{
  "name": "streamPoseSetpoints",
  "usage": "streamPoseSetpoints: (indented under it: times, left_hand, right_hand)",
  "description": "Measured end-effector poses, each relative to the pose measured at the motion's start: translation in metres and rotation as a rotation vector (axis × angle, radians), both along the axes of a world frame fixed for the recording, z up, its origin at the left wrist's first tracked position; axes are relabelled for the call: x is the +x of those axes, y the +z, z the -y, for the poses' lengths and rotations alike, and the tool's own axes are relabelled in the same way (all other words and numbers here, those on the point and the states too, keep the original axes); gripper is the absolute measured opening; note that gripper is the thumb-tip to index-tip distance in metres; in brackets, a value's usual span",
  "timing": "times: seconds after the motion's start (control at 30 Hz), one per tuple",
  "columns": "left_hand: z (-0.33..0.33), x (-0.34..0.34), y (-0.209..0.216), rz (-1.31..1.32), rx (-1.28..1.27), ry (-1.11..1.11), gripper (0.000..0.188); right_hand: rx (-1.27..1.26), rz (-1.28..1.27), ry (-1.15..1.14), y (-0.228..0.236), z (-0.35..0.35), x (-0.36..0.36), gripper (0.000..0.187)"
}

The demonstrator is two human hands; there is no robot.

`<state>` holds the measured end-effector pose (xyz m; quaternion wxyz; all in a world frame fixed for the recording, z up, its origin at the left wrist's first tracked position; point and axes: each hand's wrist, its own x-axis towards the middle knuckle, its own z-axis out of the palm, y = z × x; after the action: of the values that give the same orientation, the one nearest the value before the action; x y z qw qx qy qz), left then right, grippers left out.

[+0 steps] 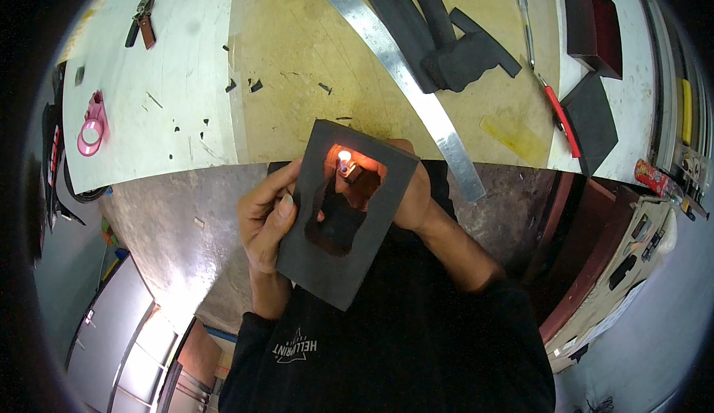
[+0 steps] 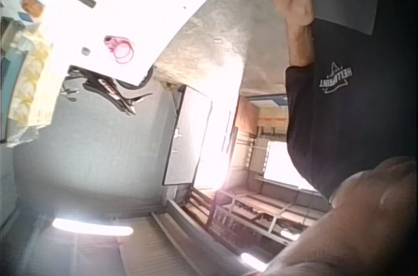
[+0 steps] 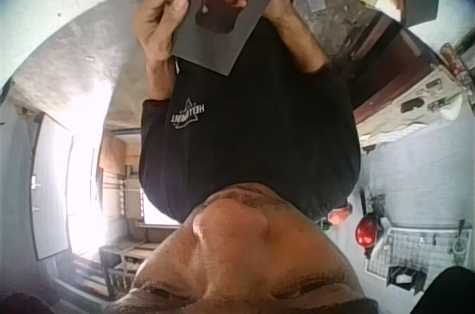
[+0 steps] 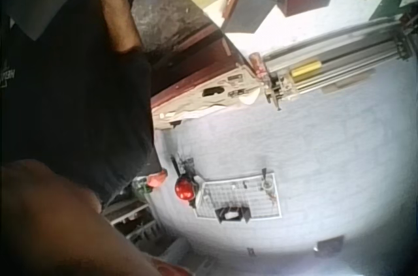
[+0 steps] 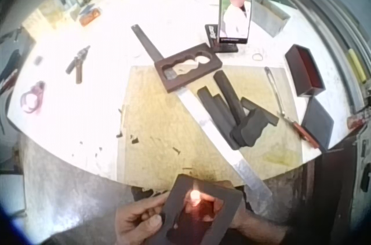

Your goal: The person uses a red utility knife to trim and refine the edges of a rectangular hole cut into a black foam sheet. They repeatedly rotate the foam piece to access different sides and use a lighter to briefly heat the cut edges.

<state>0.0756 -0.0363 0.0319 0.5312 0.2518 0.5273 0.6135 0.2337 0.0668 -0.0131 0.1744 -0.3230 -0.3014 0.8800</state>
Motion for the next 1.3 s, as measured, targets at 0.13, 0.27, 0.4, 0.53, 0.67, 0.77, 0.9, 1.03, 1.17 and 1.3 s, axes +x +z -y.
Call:
streamPoseSetpoints:
  times: [0.13, 0.27, 0.4, 0.53, 0.67, 0.77, 0.9, 1.03, 1.17, 1.3]
  left_hand:
    - [0.001, -0.001, -0.001, 0.014, -0.02, -0.006, 0.042]
    - [0.001, 0.0, 0.0, 0.035, -0.025, -0.007, 0.041]
    - [0.0, 0.001, -0.001, 0.045, -0.015, 0.0, 0.041]
    - [-0.001, 0.001, 0.0, 0.058, -0.024, -0.001, 0.039]
    - [-0.002, 0.003, 0.002, 0.064, -0.035, 0.012, 0.04]
    - [-0.005, 0.004, 0.006, 0.069, -0.05, 0.032, 0.04]
    - [-0.002, -0.001, -0.001, 0.004, -0.042, -0.003, 0.04]
    - [-0.002, 0.001, 0.0, 0.004, -0.054, 0.02, 0.04]
    - [-0.003, 0.002, 0.003, 0.049, -0.078, 0.024, 0.04]
    - [0.0, 0.0, -0.001, 0.055, -0.093, 0.012, 0.039]
  right_hand:
    - [0.256, 0.076, 0.03, -0.002, 0.01, -0.001, 0.029]
    - [0.046, 0.175, 0.061, -0.009, 0.003, 0.003, 0.03]
    - [-0.003, 0.04, 0.146, 0.011, -0.006, -0.004, 0.029]
    - [0.113, 0.056, 0.17, 0.011, -0.007, -0.004, 0.03]
    - [-0.001, 0.087, 0.058, 0.013, -0.007, -0.005, 0.032]
    - [0.323, 0.025, 0.177, 0.011, -0.003, -0.006, 0.033]
    - [0.558, 0.187, 0.174, 0.01, 0.001, 0.002, 0.035]
    - [0.292, 0.129, 0.092, 0.006, -0.01, -0.003, 0.034]
    - [0.057, 0.123, 0.178, 0.021, -0.008, -0.004, 0.038]
    - [0.368, 0.167, 0.2, 0.01, -0.002, 0.0, 0.041]
